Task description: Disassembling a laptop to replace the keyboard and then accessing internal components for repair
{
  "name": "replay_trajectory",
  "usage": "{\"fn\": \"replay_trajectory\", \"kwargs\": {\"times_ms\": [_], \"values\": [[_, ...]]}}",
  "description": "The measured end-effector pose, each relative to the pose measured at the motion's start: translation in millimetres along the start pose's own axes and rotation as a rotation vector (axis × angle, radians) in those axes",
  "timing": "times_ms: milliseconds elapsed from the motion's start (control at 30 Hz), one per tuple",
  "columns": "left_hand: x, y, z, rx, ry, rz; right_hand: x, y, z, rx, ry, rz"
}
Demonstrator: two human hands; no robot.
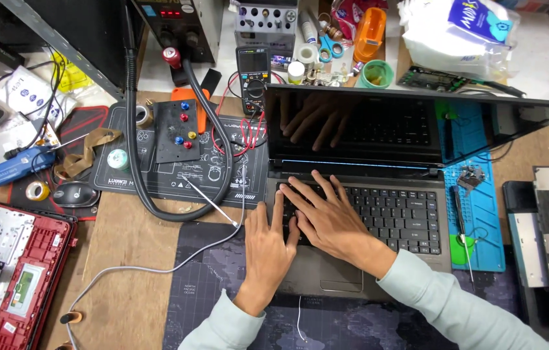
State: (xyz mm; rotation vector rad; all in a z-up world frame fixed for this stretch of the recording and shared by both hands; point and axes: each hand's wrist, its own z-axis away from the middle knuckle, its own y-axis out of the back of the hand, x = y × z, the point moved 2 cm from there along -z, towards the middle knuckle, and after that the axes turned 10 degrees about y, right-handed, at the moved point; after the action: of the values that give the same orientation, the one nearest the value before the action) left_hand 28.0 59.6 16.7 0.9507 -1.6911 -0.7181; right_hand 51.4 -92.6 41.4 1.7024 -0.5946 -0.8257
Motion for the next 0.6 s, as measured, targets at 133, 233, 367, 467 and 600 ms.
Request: {"fn": "replay_trajectory", "kwargs": {"times_ms": [133, 233, 367, 467, 600], "values": [[1.1, 2.7, -3.0, -0.034, 0.027, 0.061, -0.5, 0.3, -4.4, -0.02, 0.005, -0.038], [-1.2, 1.7, -1.4, -0.06, 0.038, 0.086, 0.0, -5.6, -5.3, -0.042, 0.018, 0.0], [-2.0, -1.7, -0.7, -0.065, 0.007, 0.08, 2.6, -8.4, -6.4, -0.057, 0.009, 0.058], [-3.1, -2.9, 3.3, -0.032, -0.019, 0.045, 2.4, -11.7, -2.0, -0.025, 0.031, 0.104], [-6.3, -5.8, 13.0, 0.011, -0.027, -0.012, 2.5, -16.4, 1.6, -0.027, 0.035, 0.095]]}}
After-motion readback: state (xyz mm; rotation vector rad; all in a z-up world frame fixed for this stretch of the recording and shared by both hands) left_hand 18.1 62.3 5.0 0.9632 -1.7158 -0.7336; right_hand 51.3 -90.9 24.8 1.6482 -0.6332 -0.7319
